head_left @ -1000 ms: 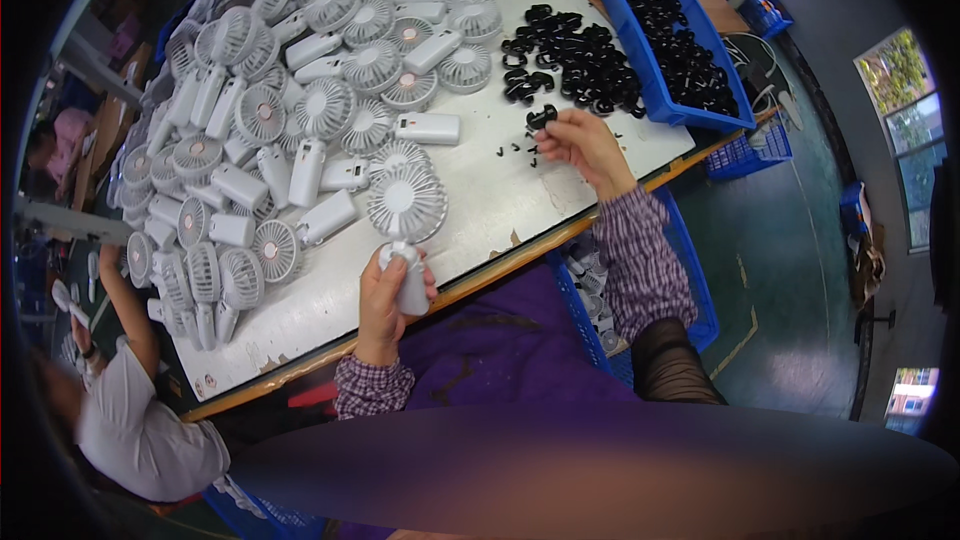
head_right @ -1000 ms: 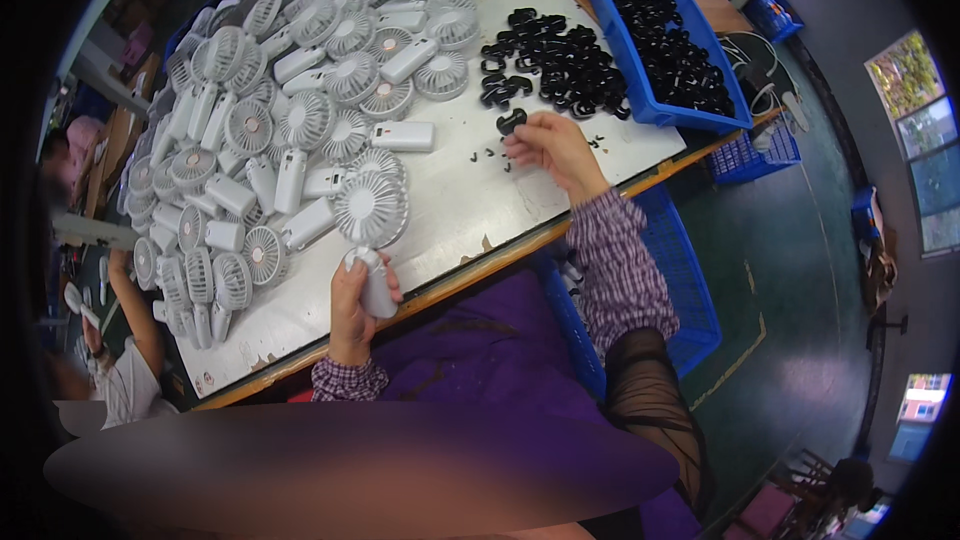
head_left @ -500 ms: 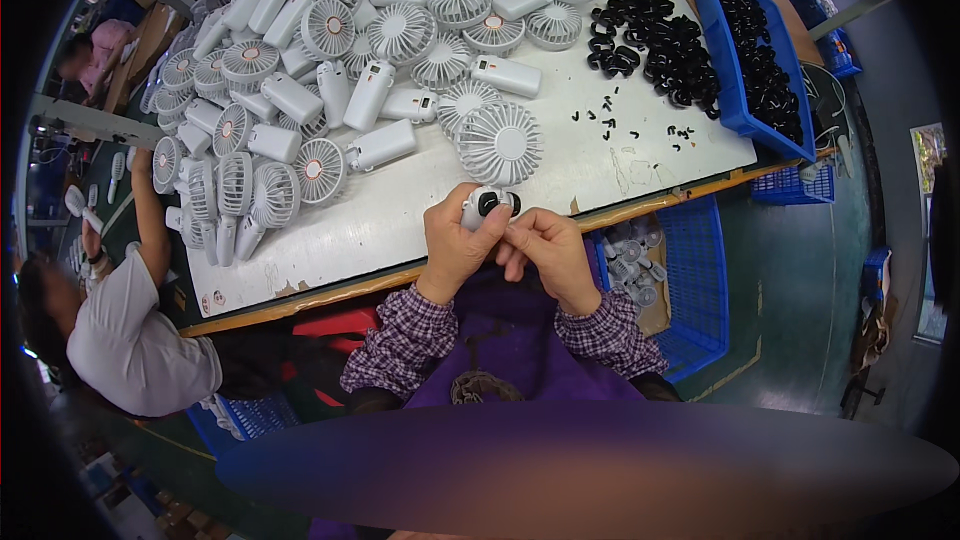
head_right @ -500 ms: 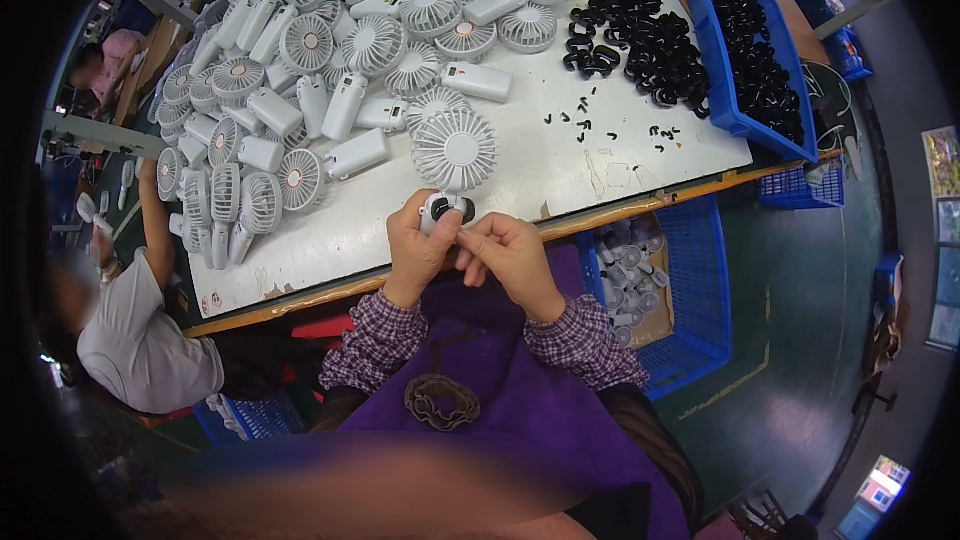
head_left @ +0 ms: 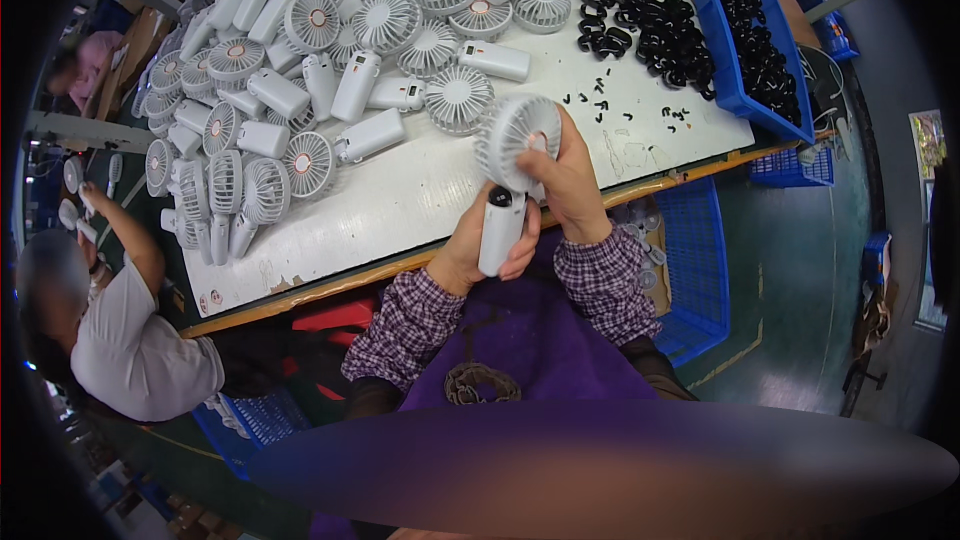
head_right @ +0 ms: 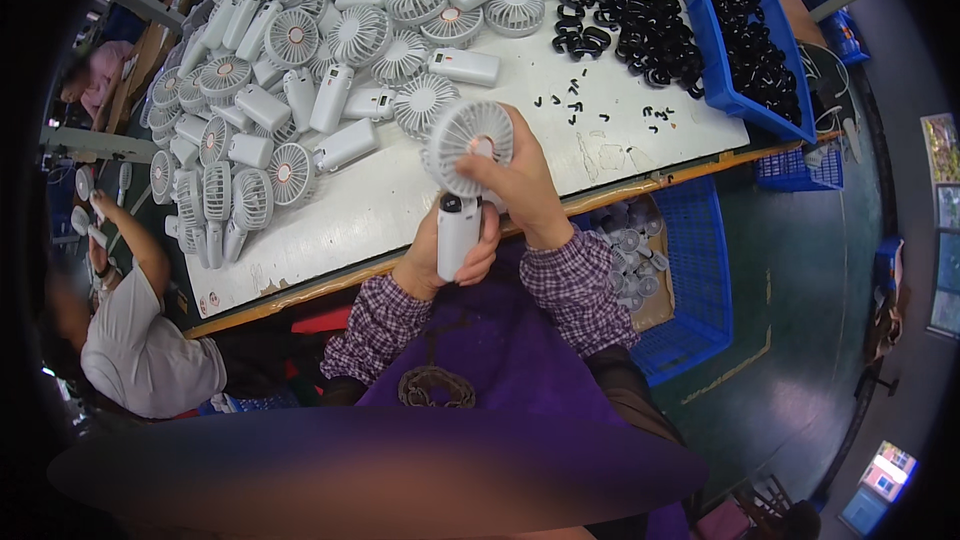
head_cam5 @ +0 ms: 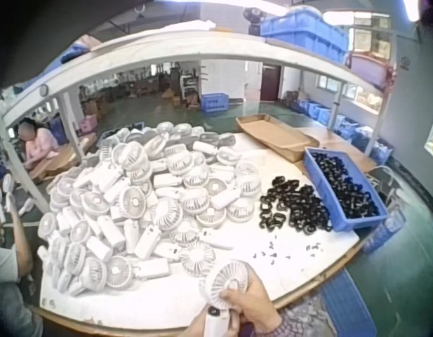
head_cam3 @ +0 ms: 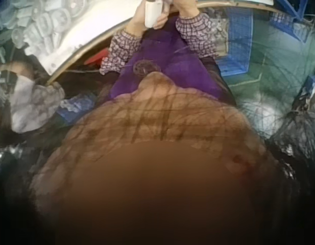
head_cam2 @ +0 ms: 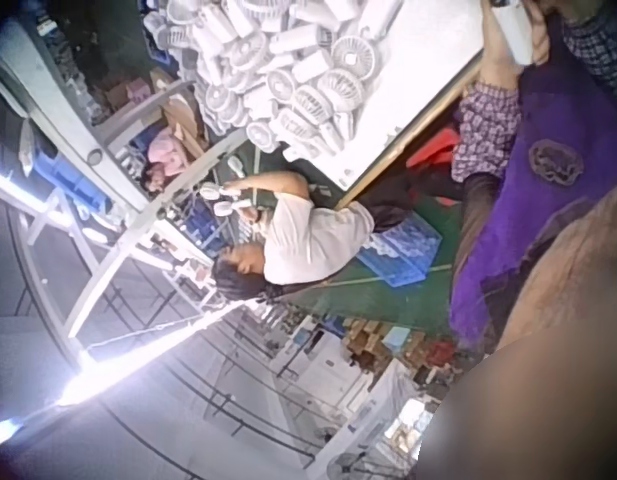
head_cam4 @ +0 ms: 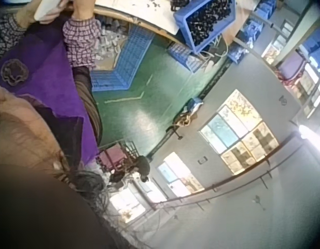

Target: The person picks up a white handheld fan and a black clip, attaches the clip to the fan's handle, and places the finished product into a blue basket, repeating the process.

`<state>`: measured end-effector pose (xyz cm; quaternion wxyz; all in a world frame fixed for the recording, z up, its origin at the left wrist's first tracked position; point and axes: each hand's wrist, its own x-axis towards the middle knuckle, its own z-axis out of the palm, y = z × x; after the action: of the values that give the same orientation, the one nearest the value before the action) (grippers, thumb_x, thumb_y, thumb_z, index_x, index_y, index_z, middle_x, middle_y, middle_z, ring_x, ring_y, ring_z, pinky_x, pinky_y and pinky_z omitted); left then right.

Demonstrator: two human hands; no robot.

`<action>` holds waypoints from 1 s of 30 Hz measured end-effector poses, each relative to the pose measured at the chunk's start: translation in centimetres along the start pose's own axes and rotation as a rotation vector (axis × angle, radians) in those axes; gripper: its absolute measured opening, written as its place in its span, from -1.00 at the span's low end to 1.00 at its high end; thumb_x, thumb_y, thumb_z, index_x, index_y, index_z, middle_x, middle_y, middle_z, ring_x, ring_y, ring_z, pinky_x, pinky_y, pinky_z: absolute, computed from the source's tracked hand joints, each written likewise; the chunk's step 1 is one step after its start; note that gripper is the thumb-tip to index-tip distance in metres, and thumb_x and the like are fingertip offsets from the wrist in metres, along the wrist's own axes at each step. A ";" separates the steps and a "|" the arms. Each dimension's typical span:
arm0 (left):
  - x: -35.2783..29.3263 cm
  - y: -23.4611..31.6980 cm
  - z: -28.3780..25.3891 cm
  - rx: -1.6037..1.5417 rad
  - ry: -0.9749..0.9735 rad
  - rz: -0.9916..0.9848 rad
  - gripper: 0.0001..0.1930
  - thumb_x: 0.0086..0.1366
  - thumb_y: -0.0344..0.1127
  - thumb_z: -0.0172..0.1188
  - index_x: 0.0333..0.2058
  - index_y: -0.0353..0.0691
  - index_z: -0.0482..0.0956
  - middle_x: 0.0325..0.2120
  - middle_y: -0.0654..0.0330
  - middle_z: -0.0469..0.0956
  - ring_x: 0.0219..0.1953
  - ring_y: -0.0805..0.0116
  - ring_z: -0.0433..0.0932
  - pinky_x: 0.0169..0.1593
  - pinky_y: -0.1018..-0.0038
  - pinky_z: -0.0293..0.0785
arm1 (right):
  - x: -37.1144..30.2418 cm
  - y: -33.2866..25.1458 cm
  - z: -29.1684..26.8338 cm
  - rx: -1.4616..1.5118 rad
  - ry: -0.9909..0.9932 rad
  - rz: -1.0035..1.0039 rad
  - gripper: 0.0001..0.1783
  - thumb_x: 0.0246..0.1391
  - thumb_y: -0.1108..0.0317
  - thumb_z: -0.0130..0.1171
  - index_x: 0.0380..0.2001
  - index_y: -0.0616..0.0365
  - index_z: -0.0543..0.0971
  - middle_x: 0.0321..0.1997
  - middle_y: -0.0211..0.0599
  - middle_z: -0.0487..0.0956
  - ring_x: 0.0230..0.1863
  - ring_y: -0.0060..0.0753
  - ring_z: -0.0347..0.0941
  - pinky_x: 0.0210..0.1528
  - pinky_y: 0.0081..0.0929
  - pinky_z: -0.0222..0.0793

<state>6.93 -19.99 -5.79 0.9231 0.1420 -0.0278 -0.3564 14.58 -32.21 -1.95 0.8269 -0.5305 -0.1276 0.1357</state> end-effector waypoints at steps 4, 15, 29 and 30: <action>-1.5 0.4 1.3 0.194 0.319 0.143 -0.38 0.36 0.18 -0.27 -0.17 -0.40 0.40 -0.60 0.18 0.40 -0.68 0.51 0.36 -0.77 0.61 0.20 | 1.0 -0.3 -1.4 0.013 0.107 0.169 -0.46 0.02 0.32 0.22 0.03 0.33 0.34 -0.11 -0.26 0.52 -0.12 -0.53 0.45 -0.04 -0.58 0.37; -1.1 -3.1 3.8 0.004 0.144 0.026 -0.63 0.19 -0.18 0.03 -0.30 -0.48 0.46 -0.75 0.03 0.38 -0.87 0.34 0.26 -0.83 0.54 0.12 | -8.5 3.5 -3.3 0.328 -0.137 0.183 -0.36 0.11 0.15 0.03 0.14 0.37 0.18 0.01 -0.04 0.39 -0.01 0.00 0.46 0.10 -0.05 0.38; -26.8 10.7 0.5 1.169 1.719 1.352 -0.75 0.24 -0.23 0.16 -0.22 -0.30 0.52 -0.37 0.25 0.55 -0.34 0.49 0.48 -0.25 0.57 0.37 | -23.4 12.5 -32.0 0.656 0.702 0.499 -0.59 0.22 0.08 -0.10 -0.14 0.25 0.38 -0.26 -0.26 0.49 -0.39 -0.37 0.45 -0.44 -0.53 0.44; -30.3 11.4 -2.2 1.374 1.849 1.250 -0.64 0.22 -0.16 0.19 -0.14 -0.34 0.49 -0.28 0.19 0.56 -0.22 0.40 0.51 -0.14 0.49 0.38 | -27.5 19.7 -42.2 0.291 0.723 0.599 -0.66 0.19 0.14 -0.03 -0.20 0.22 0.41 -0.24 -0.26 0.49 -0.36 -0.34 0.47 -0.39 -0.47 0.49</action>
<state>-7.88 8.78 -3.13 0.3490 0.7342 0.3762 0.4445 2.20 -69.76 -38.83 0.8084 -0.4361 0.3461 0.1911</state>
